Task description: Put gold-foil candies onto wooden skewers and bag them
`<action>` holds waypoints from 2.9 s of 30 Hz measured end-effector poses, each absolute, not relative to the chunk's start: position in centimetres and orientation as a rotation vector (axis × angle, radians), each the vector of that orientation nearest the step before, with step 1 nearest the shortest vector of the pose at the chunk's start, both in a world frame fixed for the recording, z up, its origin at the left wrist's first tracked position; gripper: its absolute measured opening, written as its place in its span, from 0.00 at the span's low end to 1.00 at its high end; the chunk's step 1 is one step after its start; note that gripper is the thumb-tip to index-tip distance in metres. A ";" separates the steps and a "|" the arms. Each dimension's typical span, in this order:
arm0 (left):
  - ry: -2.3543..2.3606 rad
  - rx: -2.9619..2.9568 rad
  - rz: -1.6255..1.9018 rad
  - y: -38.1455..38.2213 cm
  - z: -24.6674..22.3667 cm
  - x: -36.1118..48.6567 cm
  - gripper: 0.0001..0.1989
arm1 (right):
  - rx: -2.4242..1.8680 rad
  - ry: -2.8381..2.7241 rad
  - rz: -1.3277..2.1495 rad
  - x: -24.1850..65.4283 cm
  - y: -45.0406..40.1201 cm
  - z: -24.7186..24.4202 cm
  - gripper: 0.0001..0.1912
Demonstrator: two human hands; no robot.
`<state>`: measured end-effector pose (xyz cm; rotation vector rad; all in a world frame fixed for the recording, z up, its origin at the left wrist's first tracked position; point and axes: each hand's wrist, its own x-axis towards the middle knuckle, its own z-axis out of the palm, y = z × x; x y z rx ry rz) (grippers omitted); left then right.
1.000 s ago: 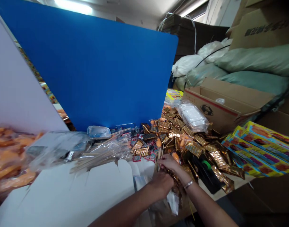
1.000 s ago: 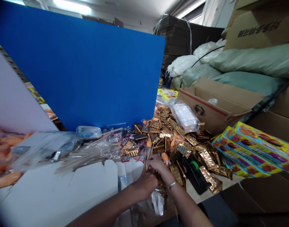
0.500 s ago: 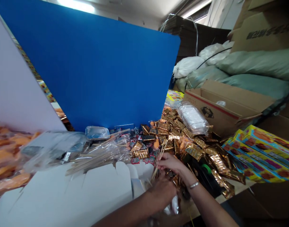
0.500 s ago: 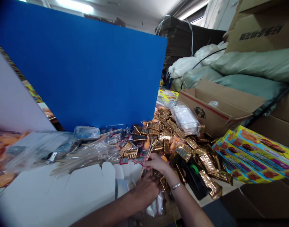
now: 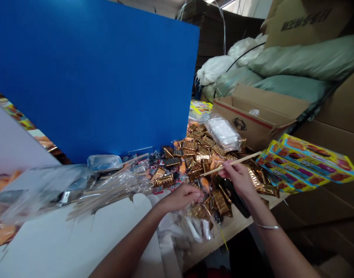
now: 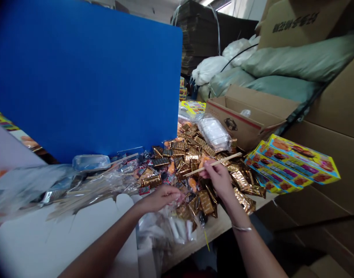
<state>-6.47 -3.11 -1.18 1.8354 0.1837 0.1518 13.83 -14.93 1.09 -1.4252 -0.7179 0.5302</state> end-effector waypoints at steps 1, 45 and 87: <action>0.195 1.752 0.150 -2.7 -0.9 -6.7 0.15 | -1.370 -0.663 0.528 14.1 -16.1 1.8 0.17; 0.040 1.623 0.160 -2.8 5.4 -10.3 0.32 | -1.452 -1.055 0.511 5.2 -14.0 4.2 0.14; 0.393 1.549 0.605 -8.8 6.7 -9.0 0.15 | -1.722 -2.201 -0.653 4.1 -16.5 9.8 0.07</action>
